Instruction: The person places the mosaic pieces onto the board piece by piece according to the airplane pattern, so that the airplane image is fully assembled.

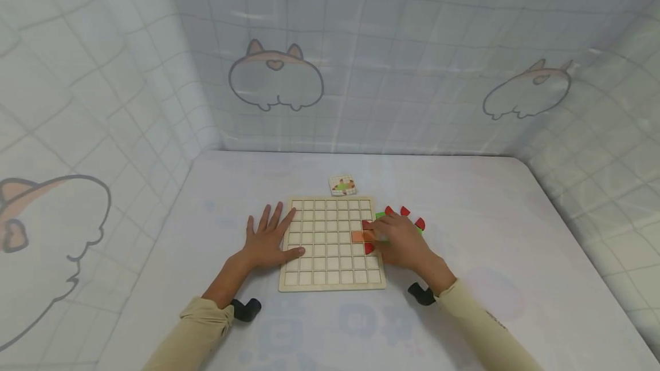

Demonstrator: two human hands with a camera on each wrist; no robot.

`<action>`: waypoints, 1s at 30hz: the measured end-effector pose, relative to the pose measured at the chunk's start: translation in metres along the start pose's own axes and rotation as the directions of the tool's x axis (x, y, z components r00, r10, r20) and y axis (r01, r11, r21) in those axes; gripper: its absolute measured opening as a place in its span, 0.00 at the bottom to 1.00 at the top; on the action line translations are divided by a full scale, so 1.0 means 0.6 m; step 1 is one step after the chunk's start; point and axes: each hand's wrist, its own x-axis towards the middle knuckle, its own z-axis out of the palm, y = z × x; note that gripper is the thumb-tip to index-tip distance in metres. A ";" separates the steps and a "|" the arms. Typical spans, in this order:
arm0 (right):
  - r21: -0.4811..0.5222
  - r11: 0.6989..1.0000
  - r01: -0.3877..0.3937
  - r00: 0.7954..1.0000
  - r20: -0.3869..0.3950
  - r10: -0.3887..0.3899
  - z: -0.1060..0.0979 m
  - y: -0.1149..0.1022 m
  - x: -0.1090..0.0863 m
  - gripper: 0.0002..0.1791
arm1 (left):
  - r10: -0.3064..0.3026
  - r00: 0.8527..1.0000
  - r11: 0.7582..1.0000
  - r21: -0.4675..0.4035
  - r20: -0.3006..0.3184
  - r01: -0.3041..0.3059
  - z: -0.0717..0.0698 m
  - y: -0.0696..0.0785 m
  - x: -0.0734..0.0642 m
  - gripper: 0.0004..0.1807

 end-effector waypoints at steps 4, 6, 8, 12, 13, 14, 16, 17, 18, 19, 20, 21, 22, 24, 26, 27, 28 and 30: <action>-0.008 0.996 -0.091 0.994 0.060 0.092 -0.013 0.013 -0.026 0.17 | -0.009 1.000 1.000 0.007 -0.003 0.009 -0.002 0.001 -0.003 0.56; -0.003 0.994 -0.106 0.992 0.074 0.106 -0.015 0.019 -0.038 0.16 | -0.010 1.000 1.000 0.007 -0.005 0.010 -0.001 0.001 -0.003 0.56; 0.002 0.995 -0.097 0.993 0.074 0.097 -0.016 0.023 -0.049 0.15 | -0.009 1.000 1.000 0.002 -0.007 0.009 0.000 0.000 -0.003 0.56; -0.015 0.997 -0.079 0.994 0.078 0.080 -0.017 0.027 -0.069 0.14 | -0.004 1.000 1.000 0.000 -0.005 0.004 0.002 -0.001 -0.002 0.56; -0.017 0.997 -0.075 0.994 0.078 0.076 -0.017 0.027 -0.073 0.14 | -0.004 1.000 1.000 0.003 -0.004 0.004 0.002 -0.002 -0.002 0.56; -0.024 0.997 -0.071 0.994 0.080 0.073 -0.016 0.027 -0.076 0.14 | -0.005 1.000 1.000 0.007 -0.002 0.005 0.002 -0.002 -0.002 0.56; -0.023 0.998 -0.062 0.995 0.083 0.064 -0.017 0.027 -0.080 0.13 | -0.006 1.000 1.000 0.011 -0.003 0.006 0.002 -0.002 -0.003 0.56; -0.019 0.998 -0.055 0.995 0.084 0.057 -0.017 0.026 -0.082 0.12 | -0.006 1.000 1.000 0.010 -0.005 0.006 0.001 -0.003 -0.003 0.56; -0.017 0.999 -0.048 0.995 0.082 0.050 -0.017 0.026 -0.082 0.11 | -0.007 1.000 1.000 0.013 -0.005 0.007 0.001 -0.003 -0.003 0.56; -0.018 0.999 -0.042 0.996 0.078 0.044 -0.017 0.026 -0.082 0.11 | -0.006 1.000 1.000 0.013 -0.004 0.006 0.001 -0.002 -0.003 0.56; -0.023 0.999 -0.037 0.996 0.077 0.038 -0.017 0.026 -0.083 0.10 | -0.004 1.000 1.000 0.009 -0.004 0.004 0.001 -0.002 -0.004 0.56; -0.029 0.999 -0.036 0.996 0.076 0.038 -0.017 0.026 -0.083 0.10 | -0.001 1.000 1.000 0.007 -0.005 0.001 0.001 -0.001 -0.004 0.56; -0.033 0.999 -0.032 0.997 0.076 0.035 -0.017 0.027 -0.084 0.10 | 0.001 1.000 1.000 0.006 -0.004 -0.001 0.001 -0.001 -0.003 0.56; -0.044 0.999 -0.029 0.997 0.073 0.032 -0.017 0.029 -0.086 0.10 | 0.003 1.000 1.000 0.006 -0.001 -0.003 0.000 0.001 -0.003 0.56; -0.048 0.999 -0.020 0.998 0.066 0.023 -0.021 0.029 -0.089 0.09 | 0.005 1.000 1.000 -0.001 0.000 -0.005 0.001 0.002 -0.002 0.56; -0.043 0.999 -0.013 0.998 0.060 0.015 -0.024 0.029 -0.090 0.09 | 0.007 1.000 1.000 0.003 -0.002 -0.007 0.001 0.002 -0.002 0.56; -0.035 0.999 -0.002 0.999 0.050 0.004 -0.026 0.028 -0.089 0.10 | 0.007 1.000 1.000 0.004 -0.006 -0.007 0.001 0.001 -0.002 0.56; -0.019 1.000 0.011 1.000 0.029 -0.010 -0.028 0.026 -0.088 0.10 | 0.005 1.000 1.000 0.008 -0.012 -0.005 0.001 0.000 -0.002 0.56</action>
